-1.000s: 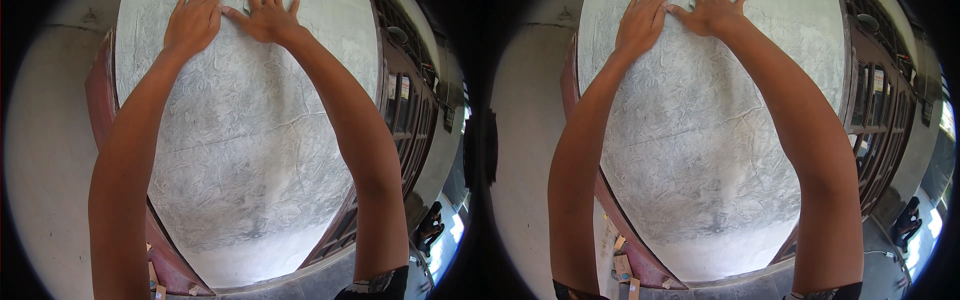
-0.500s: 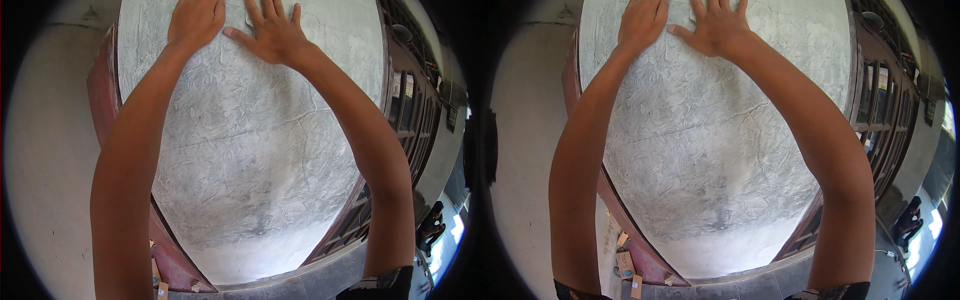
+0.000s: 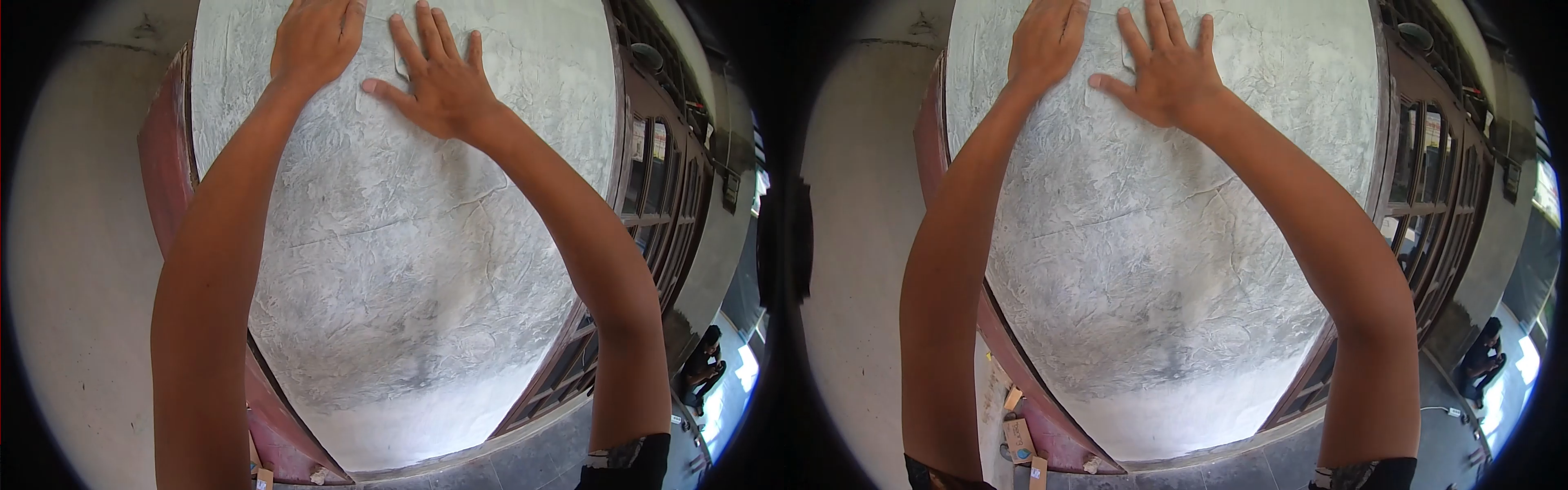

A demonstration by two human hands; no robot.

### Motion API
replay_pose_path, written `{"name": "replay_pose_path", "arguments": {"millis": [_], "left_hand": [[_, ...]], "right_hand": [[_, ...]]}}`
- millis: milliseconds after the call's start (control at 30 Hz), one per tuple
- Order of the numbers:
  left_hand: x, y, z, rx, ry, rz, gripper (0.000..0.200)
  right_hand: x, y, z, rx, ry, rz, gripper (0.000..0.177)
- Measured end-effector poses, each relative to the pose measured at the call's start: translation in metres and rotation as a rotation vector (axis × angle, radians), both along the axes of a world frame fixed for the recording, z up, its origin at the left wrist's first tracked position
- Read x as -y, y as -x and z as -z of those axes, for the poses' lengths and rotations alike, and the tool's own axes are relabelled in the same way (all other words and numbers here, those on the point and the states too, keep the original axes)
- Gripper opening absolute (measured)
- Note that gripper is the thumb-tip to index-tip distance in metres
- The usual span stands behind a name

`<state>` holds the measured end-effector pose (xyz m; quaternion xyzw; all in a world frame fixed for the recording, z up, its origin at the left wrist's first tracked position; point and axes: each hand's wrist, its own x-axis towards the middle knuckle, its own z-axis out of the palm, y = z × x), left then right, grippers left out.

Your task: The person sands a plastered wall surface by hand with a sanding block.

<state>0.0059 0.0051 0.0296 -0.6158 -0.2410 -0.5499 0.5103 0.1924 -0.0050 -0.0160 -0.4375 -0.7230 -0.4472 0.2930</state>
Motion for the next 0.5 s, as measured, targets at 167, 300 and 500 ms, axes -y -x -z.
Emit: {"name": "replay_pose_path", "arguments": {"millis": [167,300,500], "left_hand": [[0.001,0.0,0.0,-0.005,0.011,0.024,0.049],[0.002,0.001,0.0,0.004,0.048,0.035,0.052],[0.004,0.001,0.002,0.013,0.059,0.047,0.055]], "right_hand": [[0.0,0.01,-0.052,-0.233,0.015,-0.054,0.111],[-0.011,0.012,0.024,-0.016,-0.159,-0.147,0.111],[-0.009,0.011,-0.049,-0.239,-0.084,-0.181,0.109]]}}
